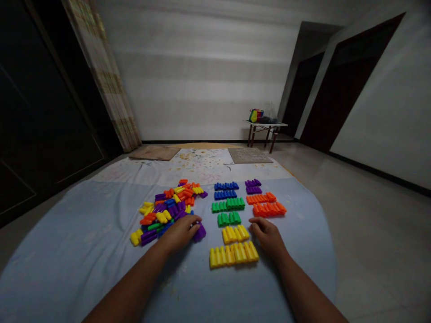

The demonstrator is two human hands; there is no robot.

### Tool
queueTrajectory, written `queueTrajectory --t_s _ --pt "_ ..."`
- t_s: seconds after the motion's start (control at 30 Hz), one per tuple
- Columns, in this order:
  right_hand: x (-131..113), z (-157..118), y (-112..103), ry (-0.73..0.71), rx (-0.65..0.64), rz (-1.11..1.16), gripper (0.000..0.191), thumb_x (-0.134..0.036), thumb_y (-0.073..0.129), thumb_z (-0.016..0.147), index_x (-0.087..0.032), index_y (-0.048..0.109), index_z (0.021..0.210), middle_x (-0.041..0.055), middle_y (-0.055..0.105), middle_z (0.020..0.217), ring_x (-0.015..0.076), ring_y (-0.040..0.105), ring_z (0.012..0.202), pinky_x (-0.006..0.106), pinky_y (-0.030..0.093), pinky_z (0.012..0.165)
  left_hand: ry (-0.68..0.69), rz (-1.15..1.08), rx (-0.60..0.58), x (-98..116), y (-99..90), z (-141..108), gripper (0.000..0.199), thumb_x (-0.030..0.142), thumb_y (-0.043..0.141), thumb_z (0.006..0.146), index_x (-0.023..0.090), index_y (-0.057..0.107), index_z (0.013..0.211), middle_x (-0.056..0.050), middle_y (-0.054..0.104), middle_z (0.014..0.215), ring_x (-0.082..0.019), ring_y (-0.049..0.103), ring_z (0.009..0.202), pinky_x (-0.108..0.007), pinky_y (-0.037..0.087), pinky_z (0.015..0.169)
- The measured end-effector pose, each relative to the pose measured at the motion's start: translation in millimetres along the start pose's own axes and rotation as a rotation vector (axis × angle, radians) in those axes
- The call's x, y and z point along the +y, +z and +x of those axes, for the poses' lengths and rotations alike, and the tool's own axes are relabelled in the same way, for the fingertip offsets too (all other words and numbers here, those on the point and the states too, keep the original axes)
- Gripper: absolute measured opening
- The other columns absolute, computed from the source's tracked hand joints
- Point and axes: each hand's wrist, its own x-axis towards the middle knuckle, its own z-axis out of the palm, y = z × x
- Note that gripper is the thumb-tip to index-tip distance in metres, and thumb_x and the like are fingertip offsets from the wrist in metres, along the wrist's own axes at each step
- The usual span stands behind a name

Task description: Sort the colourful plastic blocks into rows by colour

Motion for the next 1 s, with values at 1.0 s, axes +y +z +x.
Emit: queueTrajectory --t_s 1.0 --pt "-3 1 5 -0.048 0.047 -0.046 0.027 -0.028 0.045 0.074 -0.016 0.066 0.085 0.0028 0.066 0.07 0.0165 0.058 0.062 0.026 0.044 0.06 0.013 0.054 0.084 1 28.6 26 0.041 0.032 0.052 0.072 0.019 0.057 0.111 -0.01 0.06 0.11 -0.023 0.056 0.099 -0.033 0.042 0.086"
